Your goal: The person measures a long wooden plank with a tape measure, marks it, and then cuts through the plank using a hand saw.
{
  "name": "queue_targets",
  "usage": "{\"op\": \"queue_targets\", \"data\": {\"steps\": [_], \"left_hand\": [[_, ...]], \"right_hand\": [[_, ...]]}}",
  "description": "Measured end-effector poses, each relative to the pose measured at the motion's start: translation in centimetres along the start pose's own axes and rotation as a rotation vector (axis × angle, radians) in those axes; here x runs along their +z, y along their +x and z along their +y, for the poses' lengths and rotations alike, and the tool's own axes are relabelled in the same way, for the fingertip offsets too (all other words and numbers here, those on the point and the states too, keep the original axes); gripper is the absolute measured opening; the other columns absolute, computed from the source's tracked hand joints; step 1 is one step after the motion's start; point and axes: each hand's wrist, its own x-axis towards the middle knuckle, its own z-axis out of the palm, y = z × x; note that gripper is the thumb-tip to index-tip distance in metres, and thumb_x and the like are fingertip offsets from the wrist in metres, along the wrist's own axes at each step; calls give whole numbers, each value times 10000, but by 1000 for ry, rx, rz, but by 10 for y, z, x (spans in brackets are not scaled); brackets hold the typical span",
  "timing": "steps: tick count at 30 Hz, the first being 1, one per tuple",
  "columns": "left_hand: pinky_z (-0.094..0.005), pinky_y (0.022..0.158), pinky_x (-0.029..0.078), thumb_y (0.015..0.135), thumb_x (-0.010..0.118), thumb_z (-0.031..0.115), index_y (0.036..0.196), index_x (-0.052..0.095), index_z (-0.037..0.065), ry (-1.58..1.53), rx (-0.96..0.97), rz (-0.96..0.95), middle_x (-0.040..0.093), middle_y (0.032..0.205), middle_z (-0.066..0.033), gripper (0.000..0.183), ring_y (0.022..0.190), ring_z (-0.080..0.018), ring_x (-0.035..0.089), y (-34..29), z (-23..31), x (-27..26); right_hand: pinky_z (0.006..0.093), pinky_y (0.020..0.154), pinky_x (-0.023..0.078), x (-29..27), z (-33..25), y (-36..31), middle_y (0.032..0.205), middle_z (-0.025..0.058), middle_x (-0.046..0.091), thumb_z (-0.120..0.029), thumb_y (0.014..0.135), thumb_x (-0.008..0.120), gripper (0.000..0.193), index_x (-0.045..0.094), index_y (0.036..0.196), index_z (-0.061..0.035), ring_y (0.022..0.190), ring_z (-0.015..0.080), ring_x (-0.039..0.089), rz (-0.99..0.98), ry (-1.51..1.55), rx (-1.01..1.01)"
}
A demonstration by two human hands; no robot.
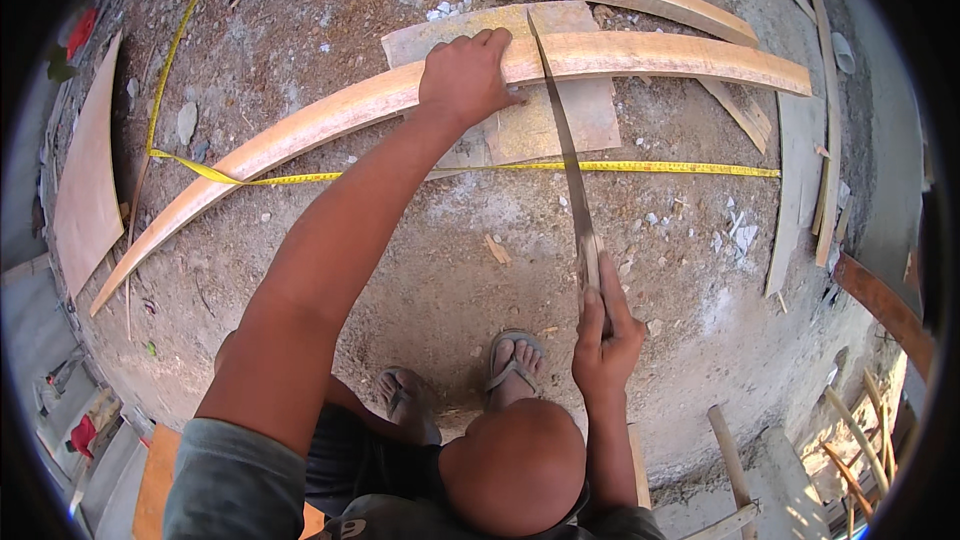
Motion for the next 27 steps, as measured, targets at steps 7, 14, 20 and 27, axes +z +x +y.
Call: {"op": "queue_targets", "data": {"steps": [7, 14, 20, 27], "left_hand": [[-432, 793, 591, 673, 890, 537, 1203, 589, 110, -52, -10, -37, 722, 1098, -73, 745, 972, -280, 722, 12, 29, -5], [-426, 793, 593, 670, 892, 554, 1180, 590, 108, 7, 16, 40, 723, 1040, -69, 742, 965, -283, 720, 3, 7, 0], [-426, 810, 592, 689, 874, 569, 1199, 596, 116, 25, 6, -10, 719, 1056, -84, 736, 959, -277, 724, 5, 8, -5], [-427, 833, 581, 688, 884, 523, 1166, 588, 111, -32, -9, -21, 704, 1099, -63, 697, 994, -275, 711, 5, 7, 2]], "right_hand": [[325, 527, 462, 32, -13, 126, 640, 233, 602, -59, 980, 587, 419, 629, 1397, -65, 518, 126, 549, 44, -89, -80], [307, 542, 479, 6, 4, 15, 861, 235, 738, -10, 972, 575, 433, 628, 1400, -49, 563, 101, 601, 55, -24, -51], [313, 546, 480, 26, -11, 73, 789, 268, 688, -25, 969, 588, 445, 626, 1410, -74, 559, 109, 597, 18, -26, -29], [314, 545, 481, 30, -18, 77, 810, 286, 684, -48, 975, 591, 434, 628, 1406, -78, 535, 137, 600, 3, -58, -16]]}}
